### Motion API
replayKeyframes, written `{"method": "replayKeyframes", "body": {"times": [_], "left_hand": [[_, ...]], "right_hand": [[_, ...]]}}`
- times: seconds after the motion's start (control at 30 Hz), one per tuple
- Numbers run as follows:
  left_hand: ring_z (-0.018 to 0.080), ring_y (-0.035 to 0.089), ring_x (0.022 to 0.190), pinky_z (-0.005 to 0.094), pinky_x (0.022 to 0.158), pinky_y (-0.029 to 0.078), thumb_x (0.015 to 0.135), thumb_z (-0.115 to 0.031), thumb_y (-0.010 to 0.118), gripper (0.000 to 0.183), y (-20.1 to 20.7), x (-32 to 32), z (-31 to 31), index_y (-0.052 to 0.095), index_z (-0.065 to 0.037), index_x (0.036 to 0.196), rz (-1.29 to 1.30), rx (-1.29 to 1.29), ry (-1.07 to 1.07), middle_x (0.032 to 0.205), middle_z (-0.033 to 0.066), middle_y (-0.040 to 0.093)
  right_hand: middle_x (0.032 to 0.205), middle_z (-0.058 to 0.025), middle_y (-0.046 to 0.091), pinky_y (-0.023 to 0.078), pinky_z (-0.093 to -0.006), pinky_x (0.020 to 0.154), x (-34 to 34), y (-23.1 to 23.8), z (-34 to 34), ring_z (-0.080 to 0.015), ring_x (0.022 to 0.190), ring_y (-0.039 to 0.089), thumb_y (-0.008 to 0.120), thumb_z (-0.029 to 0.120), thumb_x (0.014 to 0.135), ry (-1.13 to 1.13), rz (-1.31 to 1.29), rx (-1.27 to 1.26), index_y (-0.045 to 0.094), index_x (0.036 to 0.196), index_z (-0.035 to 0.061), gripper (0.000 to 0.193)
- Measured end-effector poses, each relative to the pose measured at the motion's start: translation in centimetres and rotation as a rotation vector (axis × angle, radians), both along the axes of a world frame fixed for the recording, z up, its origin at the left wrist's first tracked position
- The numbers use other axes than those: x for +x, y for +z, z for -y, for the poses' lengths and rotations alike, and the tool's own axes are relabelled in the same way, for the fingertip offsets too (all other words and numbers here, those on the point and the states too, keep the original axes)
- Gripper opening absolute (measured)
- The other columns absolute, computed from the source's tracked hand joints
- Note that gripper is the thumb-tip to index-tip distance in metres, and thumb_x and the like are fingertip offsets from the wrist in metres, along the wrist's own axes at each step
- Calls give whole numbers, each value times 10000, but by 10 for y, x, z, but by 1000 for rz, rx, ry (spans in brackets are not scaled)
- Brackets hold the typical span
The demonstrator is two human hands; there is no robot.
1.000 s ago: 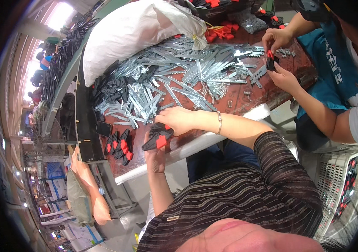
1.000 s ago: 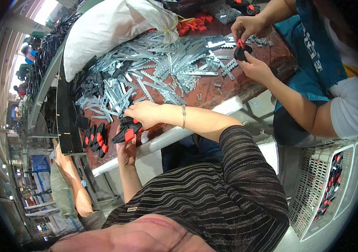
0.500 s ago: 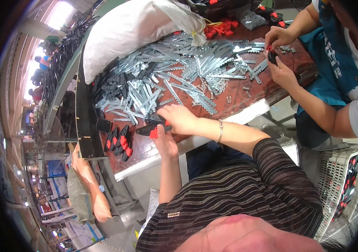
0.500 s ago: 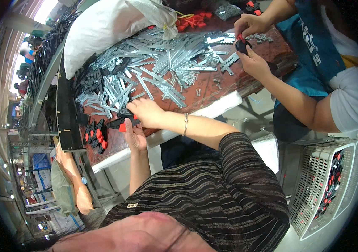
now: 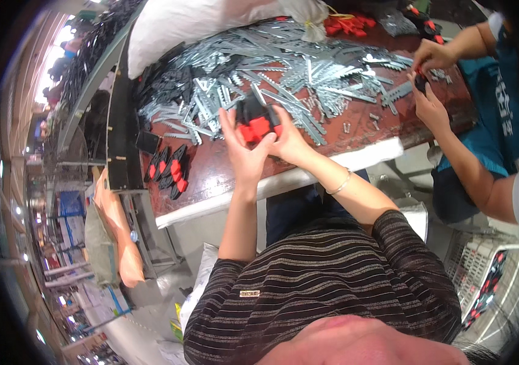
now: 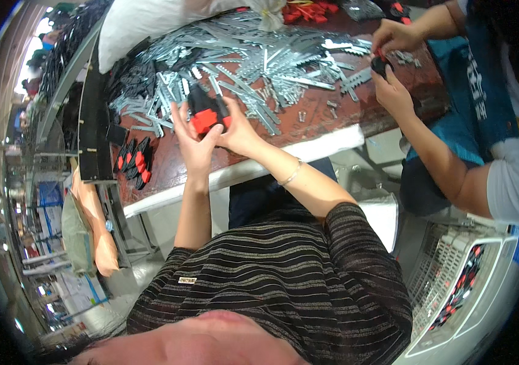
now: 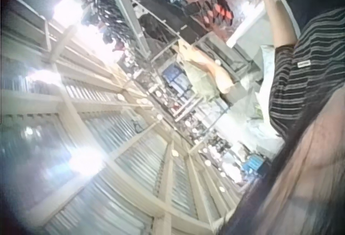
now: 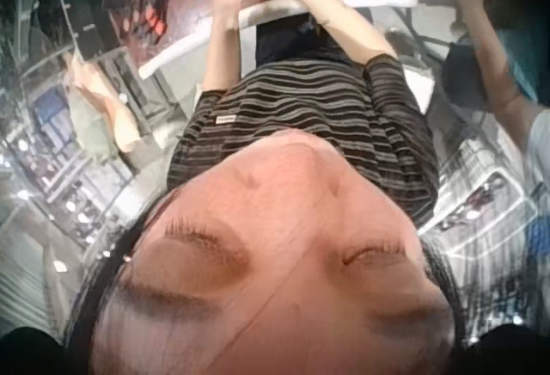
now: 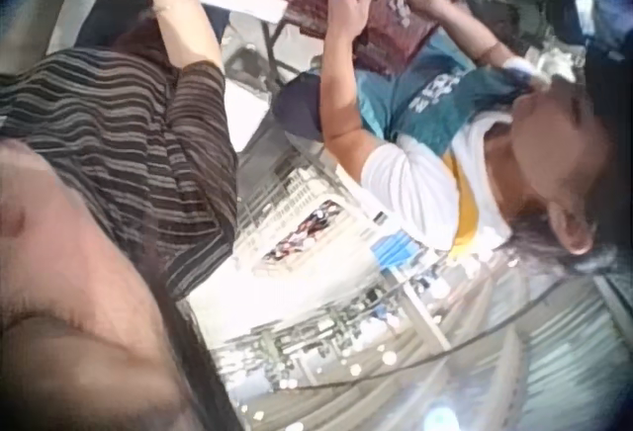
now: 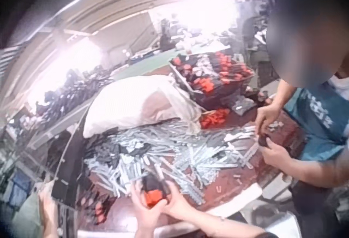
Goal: The person repeatedly picks a black plastic component and a red plastic component from a table, joins them by hand, and places the assembled pair into a nearby bin. The person continues this one-at-a-time assembly throughout the clip.
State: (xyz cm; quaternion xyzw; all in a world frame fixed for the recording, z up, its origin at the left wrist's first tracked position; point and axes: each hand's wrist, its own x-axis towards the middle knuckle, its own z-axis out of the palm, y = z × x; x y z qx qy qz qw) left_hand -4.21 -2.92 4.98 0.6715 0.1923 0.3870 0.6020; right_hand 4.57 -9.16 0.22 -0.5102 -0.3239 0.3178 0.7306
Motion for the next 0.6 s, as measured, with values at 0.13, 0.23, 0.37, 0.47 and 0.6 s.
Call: {"method": "replayKeyframes", "body": {"times": [0.13,0.23,0.37,0.47,0.6], "left_hand": [[226,446,1204,347,995,394,720,15,715,923,-19,0,-8,140,-7,1441,8,-263,-187,1349,160,375],[211,455,1181,339,987,395,765,-70,711,870,-23,-4,-5,167,-17,1441,-12,-323,-167,1318,135,399],[221,402,1235,344,1024,347,814,-114,671,838,-19,-5,1,135,-21,1452,-10,-314,-133,1366,146,356],[237,370,1272,347,1041,327,775,-142,709,943,-24,-9,6,75,-30,1464,-58,-327,-143,1416,176,300],[336,337,1306,395,1071,301,638,-110,764,1097,-17,-21,9,47,-45,1466,-519,141,-200,1431,222,275]], "right_hand": [[1245,-140,474,411,-340,961,4,-6,5,-206,1121,514,808,138,662,69,-100,6,235,1366,45,913],[1251,-141,469,414,-339,957,3,7,14,-201,1128,509,776,103,678,133,-181,-59,182,1399,49,936],[1267,-119,455,417,-318,949,6,12,18,-186,1130,507,663,41,760,99,-202,-12,181,1423,47,819],[1226,-115,479,444,-299,914,3,4,14,-174,1095,515,619,13,766,-7,-335,42,253,1379,36,714],[1152,-96,522,473,-289,859,3,-4,13,-152,1001,553,553,-21,796,-130,-474,92,348,1303,31,549]]}}
